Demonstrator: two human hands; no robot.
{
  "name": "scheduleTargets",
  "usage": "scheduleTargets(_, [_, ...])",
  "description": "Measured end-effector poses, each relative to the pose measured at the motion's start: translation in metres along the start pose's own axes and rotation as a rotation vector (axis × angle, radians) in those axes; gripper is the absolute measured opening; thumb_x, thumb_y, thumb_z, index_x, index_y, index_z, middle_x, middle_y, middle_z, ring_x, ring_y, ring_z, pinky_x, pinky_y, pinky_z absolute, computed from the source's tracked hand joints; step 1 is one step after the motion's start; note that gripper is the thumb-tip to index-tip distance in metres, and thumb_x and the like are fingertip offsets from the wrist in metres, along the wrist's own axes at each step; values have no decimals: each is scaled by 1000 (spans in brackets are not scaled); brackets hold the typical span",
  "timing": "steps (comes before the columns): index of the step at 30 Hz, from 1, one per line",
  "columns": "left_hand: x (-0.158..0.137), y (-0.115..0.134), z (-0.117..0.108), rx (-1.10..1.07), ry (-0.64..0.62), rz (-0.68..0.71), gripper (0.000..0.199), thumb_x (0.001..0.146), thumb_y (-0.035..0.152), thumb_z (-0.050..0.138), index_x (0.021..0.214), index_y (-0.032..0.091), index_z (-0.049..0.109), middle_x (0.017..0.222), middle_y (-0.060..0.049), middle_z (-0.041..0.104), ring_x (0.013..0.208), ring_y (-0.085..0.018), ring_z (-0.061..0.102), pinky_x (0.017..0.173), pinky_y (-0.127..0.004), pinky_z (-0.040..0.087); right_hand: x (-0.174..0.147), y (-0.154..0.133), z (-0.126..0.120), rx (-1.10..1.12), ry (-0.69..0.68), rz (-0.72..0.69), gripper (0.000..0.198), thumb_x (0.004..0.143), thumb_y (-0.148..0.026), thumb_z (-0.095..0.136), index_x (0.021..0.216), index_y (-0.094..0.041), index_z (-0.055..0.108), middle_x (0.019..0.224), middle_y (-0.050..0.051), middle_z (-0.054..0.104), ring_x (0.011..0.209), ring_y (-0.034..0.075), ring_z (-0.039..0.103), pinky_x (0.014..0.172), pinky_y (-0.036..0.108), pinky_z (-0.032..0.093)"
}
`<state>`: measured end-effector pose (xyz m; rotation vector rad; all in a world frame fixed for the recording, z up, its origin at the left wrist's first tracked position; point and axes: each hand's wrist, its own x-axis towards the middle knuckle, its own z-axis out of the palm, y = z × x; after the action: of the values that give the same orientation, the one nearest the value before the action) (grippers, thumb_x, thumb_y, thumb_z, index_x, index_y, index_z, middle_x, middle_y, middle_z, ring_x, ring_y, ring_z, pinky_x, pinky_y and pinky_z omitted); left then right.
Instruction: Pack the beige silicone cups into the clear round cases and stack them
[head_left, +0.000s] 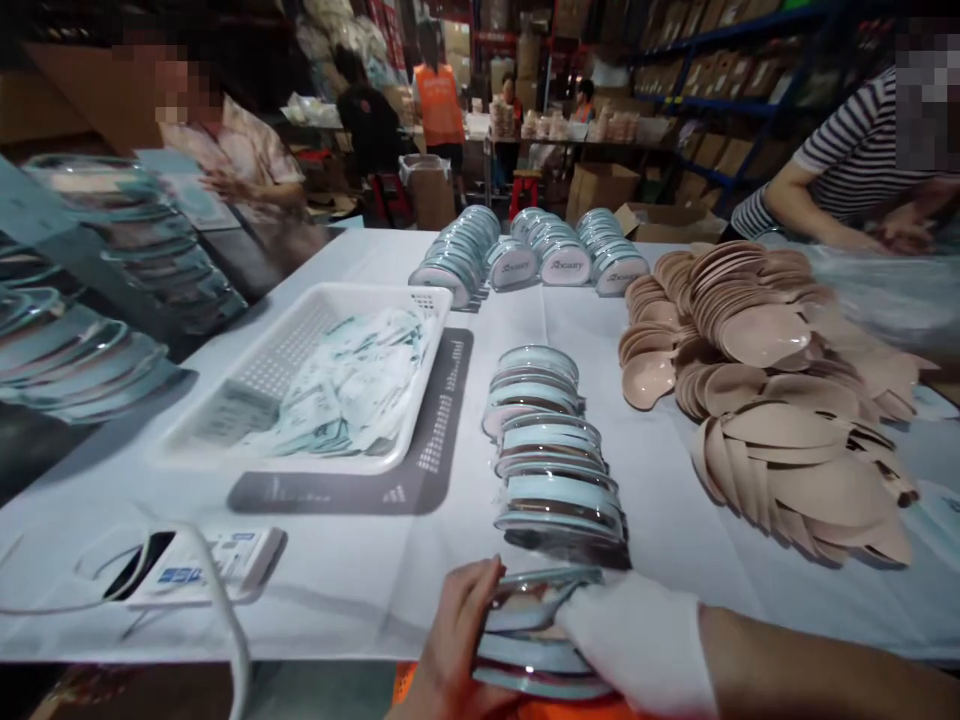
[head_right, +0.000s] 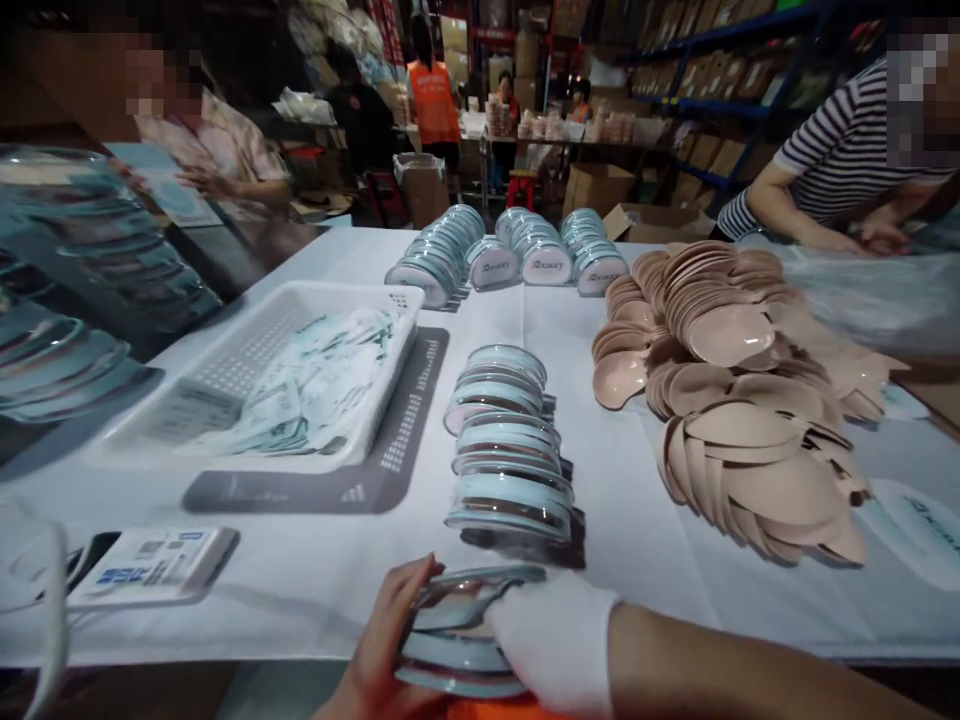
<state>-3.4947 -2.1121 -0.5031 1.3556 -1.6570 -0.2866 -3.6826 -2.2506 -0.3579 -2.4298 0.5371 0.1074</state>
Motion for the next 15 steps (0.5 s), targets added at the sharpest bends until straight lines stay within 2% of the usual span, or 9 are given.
scheduleTargets(2, [0, -1, 0, -15, -15, -1, 99, 88, 54, 74, 166, 26, 21, 132, -21, 57, 120, -37, 64, 95, -48, 61, -4, -5, -9, -155, -122, 4, 29, 87, -13, 62, 104, -30, 79, 95, 4, 81, 73, 23, 76, 63, 30, 57])
scheduleTargets(4, [2, 0, -2, -28, -50, 0, 94, 90, 49, 74, 165, 26, 22, 132, -21, 57, 121, -37, 64, 97, -49, 60, -5, -5, -11, -341, -174, 91, 26, 87, -8, 59, 96, -23, 79, 86, 8, 80, 68, 30, 77, 55, 34, 55])
scheduleTargets(6, [4, 1, -2, -20, -84, 7, 93, 89, 43, 76, 164, 27, 24, 132, -20, 57, 120, -36, 64, 97, -49, 59, -5, 2, -6, -534, -163, 166, 24, 82, -2, 58, 83, -17, 77, 75, 11, 77, 63, 36, 75, 51, 39, 55])
scheduleTargets(8, [5, 1, -2, 0, -77, -18, 89, 89, 42, 76, 163, 28, 27, 133, -19, 56, 121, -36, 63, 97, -49, 59, -10, 20, 3, -586, -56, 73, 21, 83, -3, 59, 78, -16, 74, 71, 9, 75, 62, 35, 75, 51, 40, 55])
scheduleTargets(10, [5, 0, 0, 15, -29, -69, 81, 93, 43, 70, 161, 28, 30, 134, -19, 56, 123, -36, 63, 97, -49, 59, -24, 45, 14, -320, 228, -51, 19, 93, -17, 58, 79, -17, 72, 71, 7, 74, 63, 28, 74, 56, 36, 56])
scheduleTargets(11, [6, 0, 0, 18, -11, -90, 77, 94, 46, 67, 161, 28, 32, 134, -18, 56, 123, -36, 63, 98, -50, 59, -33, 57, 22, -103, 422, -14, 24, 98, -26, 55, 81, -18, 72, 72, 7, 73, 65, 24, 72, 59, 33, 56])
scheduleTargets(13, [8, -1, 2, 22, 15, -101, 73, 95, 53, 62, 159, 28, 35, 133, -17, 57, 121, -36, 62, 99, -51, 58, -52, 76, 41, 368, 721, 267, 34, 101, -43, 50, 93, -18, 71, 77, 7, 73, 69, 20, 70, 63, 29, 56])
scheduleTargets(14, [9, -1, 2, 28, 16, -99, 72, 96, 55, 60, 158, 28, 36, 132, -17, 57, 120, -36, 62, 99, -51, 58, -59, 81, 53, 562, 760, 410, 37, 98, -50, 52, 99, -18, 70, 81, 7, 73, 71, 19, 70, 65, 29, 56])
scheduleTargets(15, [12, 0, 3, 39, 15, -96, 71, 96, 56, 59, 158, 28, 37, 131, -16, 57, 120, -36, 61, 99, -52, 57, -64, 84, 65, 706, 724, 498, 40, 95, -55, 55, 104, -18, 68, 84, 8, 73, 74, 19, 69, 66, 29, 55])
